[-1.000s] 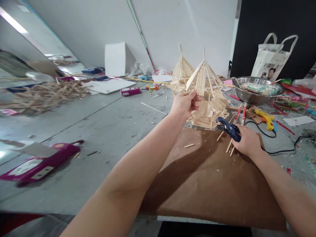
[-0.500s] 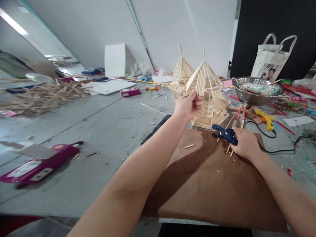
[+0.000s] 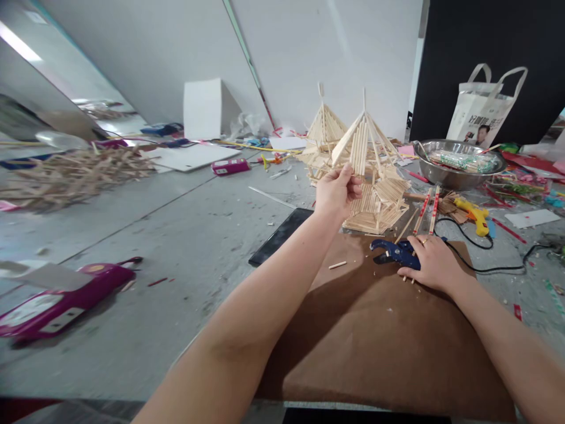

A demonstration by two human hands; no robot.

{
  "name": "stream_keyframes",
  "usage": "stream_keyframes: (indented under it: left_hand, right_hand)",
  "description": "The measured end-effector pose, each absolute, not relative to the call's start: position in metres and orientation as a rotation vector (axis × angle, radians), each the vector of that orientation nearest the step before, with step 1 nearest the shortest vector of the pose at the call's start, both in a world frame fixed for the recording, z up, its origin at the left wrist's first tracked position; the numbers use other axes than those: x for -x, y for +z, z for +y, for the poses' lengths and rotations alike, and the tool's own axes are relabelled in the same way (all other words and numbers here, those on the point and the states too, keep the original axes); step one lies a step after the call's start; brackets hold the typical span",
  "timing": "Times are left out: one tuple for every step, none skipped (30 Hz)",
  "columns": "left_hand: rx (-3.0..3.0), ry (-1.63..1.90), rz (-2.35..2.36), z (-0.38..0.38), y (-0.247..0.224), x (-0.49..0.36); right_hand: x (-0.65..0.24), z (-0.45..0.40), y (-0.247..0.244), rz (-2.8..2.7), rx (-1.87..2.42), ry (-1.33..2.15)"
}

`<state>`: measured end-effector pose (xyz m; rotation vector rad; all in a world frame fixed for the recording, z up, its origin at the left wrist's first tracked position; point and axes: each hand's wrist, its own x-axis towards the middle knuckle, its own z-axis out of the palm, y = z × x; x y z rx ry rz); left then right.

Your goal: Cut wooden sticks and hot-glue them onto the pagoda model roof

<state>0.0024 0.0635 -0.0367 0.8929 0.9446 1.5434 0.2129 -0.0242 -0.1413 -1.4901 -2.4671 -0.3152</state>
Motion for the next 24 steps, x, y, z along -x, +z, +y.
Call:
stream_keyframes:
  left_hand:
    - [-0.901,1.55,0.95,0.063,-0.037,-0.003]
    - [-0.907,1.554,0.954,0.063,-0.037,-0.003]
    - [-0.911,1.557,0.956,0.063,-0.037,-0.003]
    - [-0.912,1.561,0.958,0.063,-0.037,-0.004]
    - [-0.911,1.564,0.959,0.062,-0.037,-0.004]
    - [-0.909,1.566,0.961,0.062,-0.037,-0.004]
    - [-0.908,1.567,0.961,0.062,-0.037,-0.004]
    - [-0.906,1.569,0.959,0.062,-0.037,-0.004]
    - [-0.902,1.571,0.956,0.063,-0.038,-0.004]
    - [-0.9,1.572,0.949,0.064,-0.038,-0.004]
    - [-0.898,1.573,0.943,0.064,-0.039,-0.003]
    - [-0.899,1.574,0.938,0.065,-0.039,-0.003]
    - [-0.902,1.571,0.935,0.066,-0.04,-0.003]
    - [-0.904,1.575,0.937,0.066,-0.04,-0.002]
    - [-0.914,1.577,0.939,0.067,-0.041,-0.002]
    - [-0.921,1.581,0.938,0.067,-0.041,-0.002]
    - [-0.921,1.595,0.935,0.067,-0.041,-0.001]
    - [-0.922,1.597,0.934,0.067,-0.04,-0.001]
    - [-0.923,1.595,0.934,0.067,-0.04,-0.001]
    - [-0.925,1.596,0.931,0.066,-0.039,-0.001]
    - [-0.928,1.596,0.932,0.066,-0.038,-0.001]
    - [-0.93,1.6,0.934,0.066,-0.038,-0.001]
    - [-0.933,1.606,0.935,0.066,-0.037,-0.002]
    - [-0.938,1.612,0.937,0.066,-0.037,-0.002]
  right_hand:
    - [-0.213,-0.024,-0.142,-2.477,1.488,-0.308]
    - [-0.213,-0.024,-0.142,-2.482,1.491,-0.304]
    - [-0.213,-0.024,-0.142,-2.486,1.495,-0.299]
    - [-0.213,-0.024,-0.142,-2.489,1.498,-0.293]
    - [-0.213,-0.024,-0.141,-2.493,1.499,-0.289]
    - [-0.213,-0.024,-0.141,-2.498,1.501,-0.285]
    - [-0.213,-0.023,-0.141,-2.505,1.503,-0.281]
    - [-0.213,-0.023,-0.141,-2.514,1.506,-0.276]
    - [-0.213,-0.023,-0.141,-2.522,1.512,-0.273]
    - [-0.212,-0.023,-0.141,-2.527,1.521,-0.273]
    - [-0.211,-0.023,-0.141,-2.534,1.53,-0.272]
    - [-0.21,-0.024,-0.141,-2.54,1.54,-0.271]
    - [-0.209,-0.024,-0.14,-2.545,1.548,-0.267]
    - [-0.208,-0.025,-0.138,-2.552,1.553,-0.255]
    - [-0.207,-0.026,-0.136,-2.559,1.551,-0.232]
    - [-0.207,-0.026,-0.133,-2.564,1.541,-0.198]
    - [-0.208,-0.025,-0.129,-2.56,1.528,-0.16]
    - [-0.212,-0.024,-0.125,-2.536,1.524,-0.127]
    - [-0.217,-0.022,-0.12,-2.482,1.546,-0.105]
    - [-0.225,-0.019,-0.115,-2.396,1.598,-0.1]
    - [-0.234,-0.015,-0.11,-2.273,1.689,-0.112]
    - [-0.246,-0.011,-0.106,-2.108,1.824,-0.142]
    - [-0.259,-0.006,-0.102,-1.948,1.962,-0.166]
    - [-0.273,0.0,-0.1,-1.79,2.124,-0.172]
